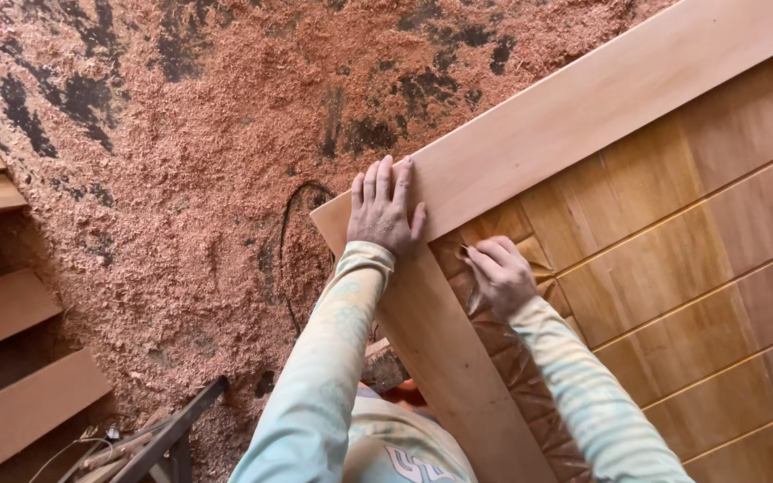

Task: The person sands the edges and surface of a large wooden panel with a geometric pattern using a sanding block. The person moves the block along the frame and the patterned sections to smooth the wood.

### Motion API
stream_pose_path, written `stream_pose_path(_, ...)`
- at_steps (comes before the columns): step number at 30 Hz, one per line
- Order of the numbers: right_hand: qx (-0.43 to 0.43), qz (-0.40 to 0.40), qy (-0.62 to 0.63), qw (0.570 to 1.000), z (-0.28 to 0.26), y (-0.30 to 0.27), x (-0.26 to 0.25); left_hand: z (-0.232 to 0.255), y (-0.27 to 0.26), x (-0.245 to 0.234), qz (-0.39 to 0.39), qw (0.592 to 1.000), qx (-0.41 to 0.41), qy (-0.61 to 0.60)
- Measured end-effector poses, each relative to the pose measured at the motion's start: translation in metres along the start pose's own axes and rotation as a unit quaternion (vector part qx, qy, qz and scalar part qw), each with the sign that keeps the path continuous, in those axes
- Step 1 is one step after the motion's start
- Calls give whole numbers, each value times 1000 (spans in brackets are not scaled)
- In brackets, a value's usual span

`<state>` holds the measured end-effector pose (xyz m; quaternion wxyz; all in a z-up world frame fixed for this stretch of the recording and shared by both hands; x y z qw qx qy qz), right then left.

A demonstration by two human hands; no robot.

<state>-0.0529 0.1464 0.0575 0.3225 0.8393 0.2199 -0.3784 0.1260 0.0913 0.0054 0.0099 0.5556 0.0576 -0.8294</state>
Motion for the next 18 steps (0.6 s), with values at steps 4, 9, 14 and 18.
stream_pose_path(4, -28, 5, 12, 1000, -9, 14, 17, 2, 2, 0, 7, 1000, 6, 0)
stream_pose_path(9, -3, -27, -20, 999, -2, -2, -5, 1, 1, 3, 3, 1000, 7, -2)
stream_pose_path(14, -16, -14, -11, 1000, -9, 7, 14, -1, -1, 0, 2, 1000, 3, 4)
stream_pose_path(18, 4, -11, -38, 999, -1, -7, -7, 4, 5, 0, 12, 1000, 17, 7)
Point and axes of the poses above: each hand's wrist, its own y-axis towards the middle knuckle, its own x-axis out of the palm, z = x × y, the point moved 9 cm from there along y, towards the middle knuckle, and after that the axes turned 9 degrees about -x, right-handed, at the moved point
